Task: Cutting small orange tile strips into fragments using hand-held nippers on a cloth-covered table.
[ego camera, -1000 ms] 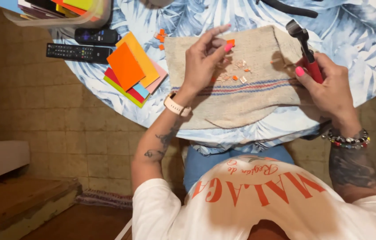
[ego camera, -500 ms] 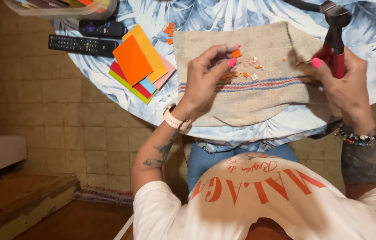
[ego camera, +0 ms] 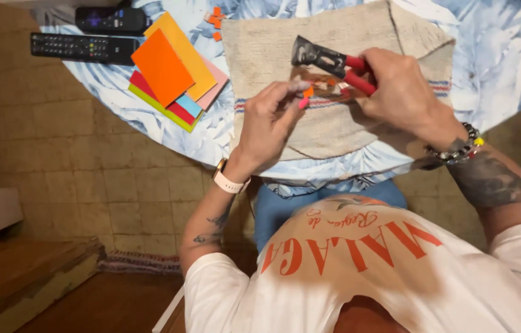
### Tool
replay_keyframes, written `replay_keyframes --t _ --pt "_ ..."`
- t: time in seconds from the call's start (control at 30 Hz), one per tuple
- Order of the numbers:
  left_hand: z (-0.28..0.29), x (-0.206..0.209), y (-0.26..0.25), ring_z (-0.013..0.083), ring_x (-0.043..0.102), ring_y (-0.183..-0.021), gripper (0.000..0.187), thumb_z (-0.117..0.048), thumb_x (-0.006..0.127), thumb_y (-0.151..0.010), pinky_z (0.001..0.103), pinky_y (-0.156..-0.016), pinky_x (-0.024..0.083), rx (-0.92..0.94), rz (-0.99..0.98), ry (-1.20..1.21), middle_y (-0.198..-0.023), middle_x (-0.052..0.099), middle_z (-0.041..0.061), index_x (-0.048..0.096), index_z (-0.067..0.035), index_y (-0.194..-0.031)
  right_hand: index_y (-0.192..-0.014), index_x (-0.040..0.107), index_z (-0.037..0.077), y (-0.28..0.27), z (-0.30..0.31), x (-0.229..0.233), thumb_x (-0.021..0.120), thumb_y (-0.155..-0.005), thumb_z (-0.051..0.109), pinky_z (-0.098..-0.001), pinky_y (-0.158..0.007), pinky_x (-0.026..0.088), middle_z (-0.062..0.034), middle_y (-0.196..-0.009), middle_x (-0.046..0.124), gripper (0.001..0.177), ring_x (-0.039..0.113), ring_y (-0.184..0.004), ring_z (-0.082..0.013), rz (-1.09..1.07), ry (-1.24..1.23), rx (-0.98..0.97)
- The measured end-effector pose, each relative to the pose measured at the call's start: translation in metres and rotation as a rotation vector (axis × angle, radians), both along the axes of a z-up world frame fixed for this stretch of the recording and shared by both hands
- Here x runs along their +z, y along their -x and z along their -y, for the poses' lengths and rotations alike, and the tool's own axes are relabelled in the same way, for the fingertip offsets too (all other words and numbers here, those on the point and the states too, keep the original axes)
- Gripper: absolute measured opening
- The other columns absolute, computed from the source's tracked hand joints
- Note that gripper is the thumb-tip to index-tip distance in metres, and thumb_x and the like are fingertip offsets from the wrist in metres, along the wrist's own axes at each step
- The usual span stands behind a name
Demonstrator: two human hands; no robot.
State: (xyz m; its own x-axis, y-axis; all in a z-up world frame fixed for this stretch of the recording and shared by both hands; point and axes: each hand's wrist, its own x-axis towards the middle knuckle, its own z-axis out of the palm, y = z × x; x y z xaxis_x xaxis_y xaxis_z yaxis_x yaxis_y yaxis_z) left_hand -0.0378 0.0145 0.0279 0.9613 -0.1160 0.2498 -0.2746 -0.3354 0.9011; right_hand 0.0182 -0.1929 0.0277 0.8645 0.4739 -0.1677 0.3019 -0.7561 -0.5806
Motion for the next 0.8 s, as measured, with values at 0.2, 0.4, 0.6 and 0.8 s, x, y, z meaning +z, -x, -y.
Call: replay_keyframes --t 0.2,0.4,0.6,0.8 --pt "-0.030 -0.009 -0.001 0.0229 0.057 -0.075 0.017 -0.002 0.054 -0.082 0.030 -0.068 0.044 -0.016 0.145 -0.188 -0.085 0.058 0.012 0.054 -0.002 -0.099 -0.087 0.052 -0.002 -0.003 -0.004 -0.015 0.064 -0.074 0.011 -0.0382 -0.059 0.043 -0.0195 -0.080 0.058 0.022 0.056 -0.067 -0.0339 0.237 0.071 0.064" --pt "-0.045 -0.014 -0.018 0.0266 0.057 -0.077 0.014 -0.002 0.050 -0.083 0.035 -0.065 0.044 0.018 0.201 -0.364 -0.088 0.058 0.013 0.054 0.000 -0.096 -0.093 0.052 -0.005 -0.003 0.002 -0.022 0.066 -0.074 0.013 -0.0346 -0.060 0.048 -0.0189 -0.079 0.060 0.029 0.057 -0.065 -0.0285 0.341 0.129 0.110" --pt "-0.047 -0.028 -0.044 0.0212 0.059 -0.068 0.010 -0.005 0.050 -0.083 0.030 -0.054 0.049 0.094 0.198 -0.521 -0.082 0.062 0.011 0.056 -0.003 -0.090 -0.086 0.052 -0.003 -0.006 -0.002 -0.014 0.065 -0.071 0.010 -0.0365 -0.058 0.046 -0.0173 -0.074 0.058 0.024 0.055 -0.061 -0.0300 0.245 0.173 0.101" --pt "-0.052 -0.036 -0.064 0.0270 0.050 -0.071 0.009 -0.002 0.057 -0.077 0.038 -0.046 0.045 0.088 0.312 -0.574 -0.081 0.058 0.011 0.057 -0.003 -0.086 -0.091 0.056 0.001 -0.037 -0.026 0.008 0.067 -0.082 0.015 -0.0321 -0.058 0.041 -0.0127 -0.069 0.057 0.020 0.052 -0.060 -0.0236 0.066 0.092 0.052"
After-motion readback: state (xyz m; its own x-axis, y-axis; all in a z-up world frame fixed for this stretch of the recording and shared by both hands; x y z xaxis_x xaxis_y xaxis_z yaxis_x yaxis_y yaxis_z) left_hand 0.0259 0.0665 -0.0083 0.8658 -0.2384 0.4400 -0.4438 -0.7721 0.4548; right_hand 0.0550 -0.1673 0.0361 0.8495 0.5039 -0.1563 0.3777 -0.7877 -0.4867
